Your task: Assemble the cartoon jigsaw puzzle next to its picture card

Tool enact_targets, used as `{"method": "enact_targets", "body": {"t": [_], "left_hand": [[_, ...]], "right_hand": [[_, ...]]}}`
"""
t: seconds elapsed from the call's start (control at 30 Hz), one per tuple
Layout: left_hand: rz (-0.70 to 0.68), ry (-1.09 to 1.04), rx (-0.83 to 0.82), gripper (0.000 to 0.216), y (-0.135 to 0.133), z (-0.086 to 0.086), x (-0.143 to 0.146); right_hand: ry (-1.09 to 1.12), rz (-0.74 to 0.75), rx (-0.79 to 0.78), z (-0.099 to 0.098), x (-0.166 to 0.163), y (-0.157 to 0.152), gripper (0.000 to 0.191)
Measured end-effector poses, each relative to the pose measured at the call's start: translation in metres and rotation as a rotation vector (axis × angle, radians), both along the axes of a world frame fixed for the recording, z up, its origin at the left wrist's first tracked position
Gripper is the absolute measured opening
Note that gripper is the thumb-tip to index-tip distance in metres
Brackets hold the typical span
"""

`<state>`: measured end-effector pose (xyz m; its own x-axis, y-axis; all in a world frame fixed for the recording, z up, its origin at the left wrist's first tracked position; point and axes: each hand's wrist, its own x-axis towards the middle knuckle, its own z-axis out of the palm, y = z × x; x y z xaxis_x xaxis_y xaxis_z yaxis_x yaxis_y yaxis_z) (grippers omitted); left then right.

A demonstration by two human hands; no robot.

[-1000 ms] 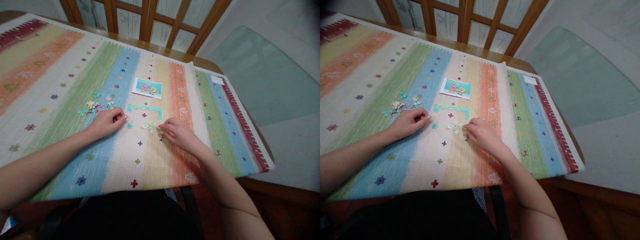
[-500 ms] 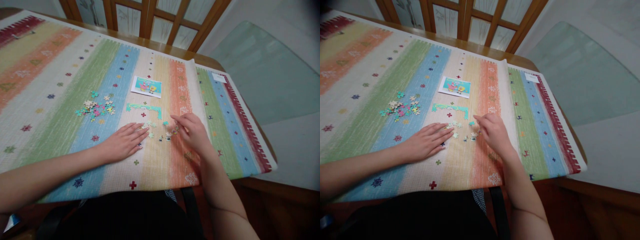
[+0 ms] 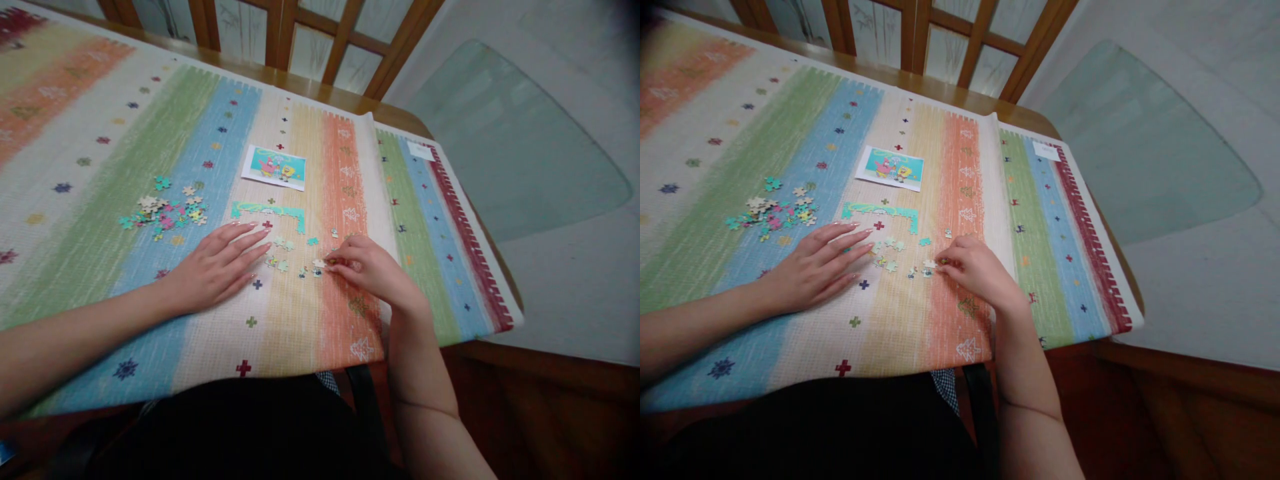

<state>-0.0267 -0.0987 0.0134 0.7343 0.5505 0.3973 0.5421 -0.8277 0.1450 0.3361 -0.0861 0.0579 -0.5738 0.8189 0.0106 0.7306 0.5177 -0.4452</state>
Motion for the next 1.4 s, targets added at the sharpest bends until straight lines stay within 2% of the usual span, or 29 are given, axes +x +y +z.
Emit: {"method": "enact_targets", "body": {"t": [0.2,0.37,0.57,0.7,0.8,0.9,1.0,1.17,1.27,1.4], "left_hand": [[-0.03,-0.024,0.009,0.067,0.001,0.004,0.0],[-0.028,-0.031,-0.007,0.066,0.001,0.006,-0.001],[-0.055,-0.068,-0.029,0.061,0.003,0.003,-0.001],[-0.038,-0.155,-0.154,0.045,0.002,0.008,0.003],[-0.02,-0.222,-0.279,0.031,0.003,0.015,0.005],[0.02,-0.3,-0.396,0.027,0.004,0.022,0.007],[0.071,-0.341,-0.487,0.026,0.005,0.026,0.007],[0.072,-0.29,-0.472,0.029,0.009,0.03,0.002],[0.109,-0.28,-0.465,0.029,0.013,0.031,-0.004],[0.124,-0.253,-0.519,0.03,0.021,0.028,-0.012]], "right_hand": [[-0.174,0.047,0.133,-0.012,-0.013,0.001,0.019],[-0.122,0.036,0.121,-0.013,-0.011,0.003,0.027],[0.139,-0.085,-0.062,-0.011,-0.007,0.006,0.022],[0.429,-0.133,-0.277,-0.006,-0.018,0.005,0.027],[0.511,-0.103,-0.431,0.001,-0.035,0.006,0.032],[0.454,-0.017,-0.53,0.012,-0.056,0.01,0.029],[0.311,0.123,-0.543,0.024,-0.08,0.018,0.022],[0.183,0.271,-0.493,0.034,-0.117,0.038,0.02],[0.179,0.291,-0.463,0.034,-0.132,0.051,0.02],[0.208,0.225,-0.46,0.025,-0.15,0.065,0.022]]}}
